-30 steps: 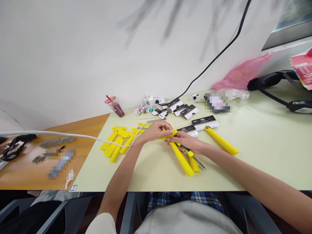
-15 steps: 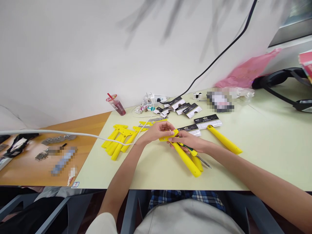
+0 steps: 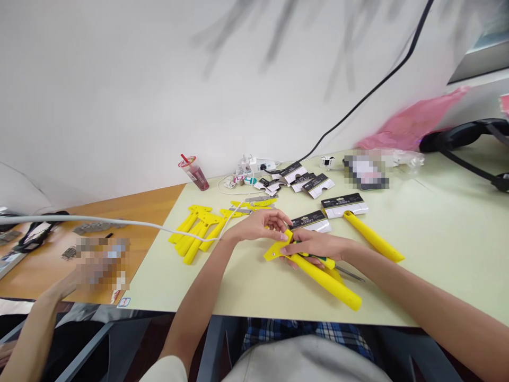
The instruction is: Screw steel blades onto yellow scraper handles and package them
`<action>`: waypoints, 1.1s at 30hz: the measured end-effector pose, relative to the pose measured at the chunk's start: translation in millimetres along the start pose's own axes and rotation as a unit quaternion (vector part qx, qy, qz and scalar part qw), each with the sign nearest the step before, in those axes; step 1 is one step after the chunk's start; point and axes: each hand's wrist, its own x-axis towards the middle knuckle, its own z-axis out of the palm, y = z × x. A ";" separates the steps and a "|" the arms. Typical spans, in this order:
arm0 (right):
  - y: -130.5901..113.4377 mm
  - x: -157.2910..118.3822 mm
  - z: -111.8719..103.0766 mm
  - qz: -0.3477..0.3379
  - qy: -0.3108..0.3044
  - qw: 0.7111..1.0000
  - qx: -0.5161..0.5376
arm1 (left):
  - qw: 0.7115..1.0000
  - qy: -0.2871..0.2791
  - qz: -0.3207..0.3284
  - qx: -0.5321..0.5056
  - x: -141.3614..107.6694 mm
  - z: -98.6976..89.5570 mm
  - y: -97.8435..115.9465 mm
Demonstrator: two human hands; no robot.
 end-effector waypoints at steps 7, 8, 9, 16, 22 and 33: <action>2.6 4.8 2.9 -0.006 0.080 0.996 0.035 | 0.988 0.137 0.065 -0.018 -0.8 17.6 -17.4; 3.0 5.6 3.2 -0.008 0.094 0.995 0.042 | 0.985 0.159 0.069 -0.008 -0.3 19.4 -19.2; 3.0 6.2 3.7 -0.010 0.104 0.993 0.051 | 0.981 0.177 0.073 0.002 0.3 21.1 -20.8; -1.5 9.9 9.3 -0.022 0.156 0.983 0.095 | 0.967 0.230 0.107 0.015 3.9 29.3 -26.3; 1.2 12.5 10.6 -0.050 0.222 0.964 0.139 | 0.890 0.429 0.152 -0.019 5.4 17.1 -31.7; 5.2 13.6 7.4 -0.057 0.237 0.958 0.152 | 0.930 0.351 0.107 -0.029 4.9 13.9 -36.3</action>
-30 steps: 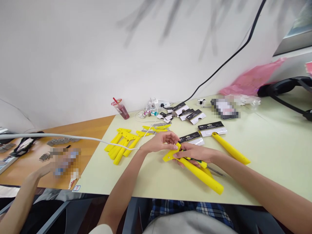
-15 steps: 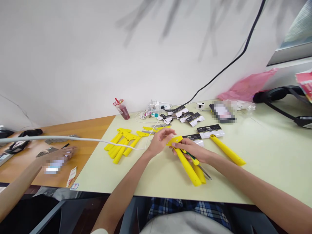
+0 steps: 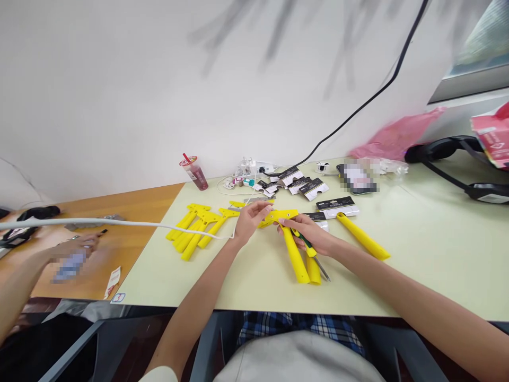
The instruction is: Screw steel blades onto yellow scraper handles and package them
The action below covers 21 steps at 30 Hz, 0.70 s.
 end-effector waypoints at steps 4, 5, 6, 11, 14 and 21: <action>-0.7 -1.2 1.0 0.005 -0.004 1.000 0.001 | 0.998 -0.056 -0.034 -0.023 -2.5 4.0 0.4; -1.2 -1.4 1.3 0.006 -0.002 1.000 0.002 | 0.997 -0.061 -0.042 -0.031 -2.4 4.3 0.0; -1.6 -1.5 1.7 0.007 -0.001 1.000 0.004 | 0.996 -0.060 -0.047 -0.036 -2.1 4.4 -0.5; -0.5 0.1 1.2 0.010 -0.013 1.000 0.020 | 0.997 0.004 -0.039 -0.060 0.7 3.3 -2.9; 5.2 2.4 -1.7 -0.007 -0.024 0.999 0.035 | 0.994 0.022 -0.038 -0.098 1.5 2.5 -3.3; 11.3 4.7 -4.0 -0.022 -0.017 0.998 0.063 | 0.993 0.019 -0.050 -0.105 1.5 1.9 -5.7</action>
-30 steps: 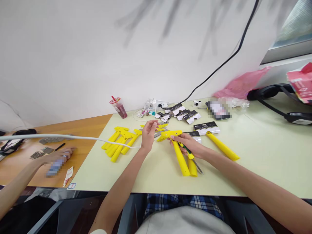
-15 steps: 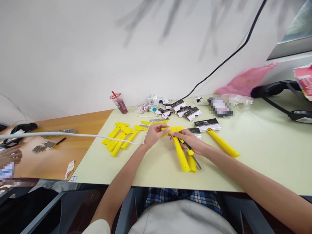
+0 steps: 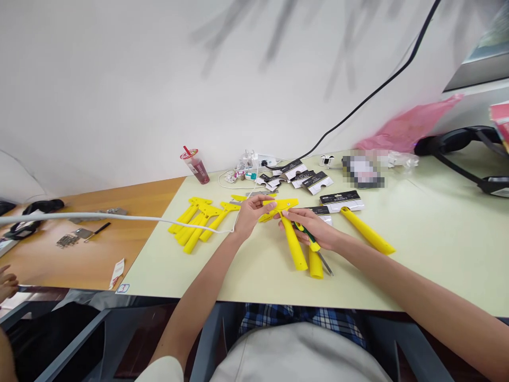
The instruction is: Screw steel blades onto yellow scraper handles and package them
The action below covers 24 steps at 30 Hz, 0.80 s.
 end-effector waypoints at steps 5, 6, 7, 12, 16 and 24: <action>-4.3 -0.9 3.7 -0.002 0.012 1.000 0.010 | 0.998 0.000 0.045 0.038 0.7 0.9 -3.5; -4.7 -1.1 4.1 -0.004 0.016 1.000 0.011 | 0.996 0.007 0.070 0.057 0.3 1.4 -3.7; -5.0 -1.1 4.4 -0.006 0.020 1.000 0.011 | 0.991 0.019 0.102 0.088 -0.5 2.0 -3.5; -7.4 -0.7 6.7 -0.023 0.059 0.997 0.033 | 0.881 0.083 0.316 0.341 -10.2 8.0 2.6; -7.0 0.8 7.6 -0.032 0.077 0.995 0.061 | 0.806 0.042 0.374 0.457 -20.5 18.9 2.2; -3.3 2.1 5.8 -0.021 0.076 0.994 0.075 | 0.751 0.030 0.353 0.557 -28.6 32.1 -9.0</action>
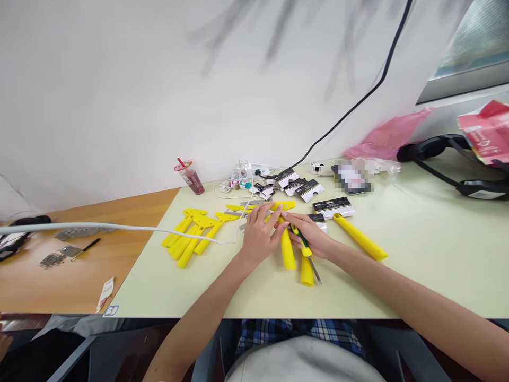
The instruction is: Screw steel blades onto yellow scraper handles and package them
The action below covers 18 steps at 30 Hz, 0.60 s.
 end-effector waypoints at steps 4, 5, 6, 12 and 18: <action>-0.6 0.9 1.0 -0.002 0.002 1.000 0.007 | 1.000 -0.017 -0.010 0.018 0.4 -2.0 1.7; -0.6 1.0 1.3 -0.004 0.003 1.000 0.010 | 0.999 -0.024 -0.012 0.023 0.6 -2.8 3.1; -0.6 1.0 1.5 -0.008 0.004 1.000 0.012 | 0.999 -0.030 -0.014 0.027 0.7 -3.4 4.7; 0.5 0.9 1.1 -0.019 0.006 1.000 0.022 | 0.998 -0.046 -0.039 0.031 0.5 -4.2 14.3; 1.2 1.9 0.6 -0.023 0.016 0.999 0.020 | 0.997 -0.042 -0.061 -0.015 -2.5 3.1 15.8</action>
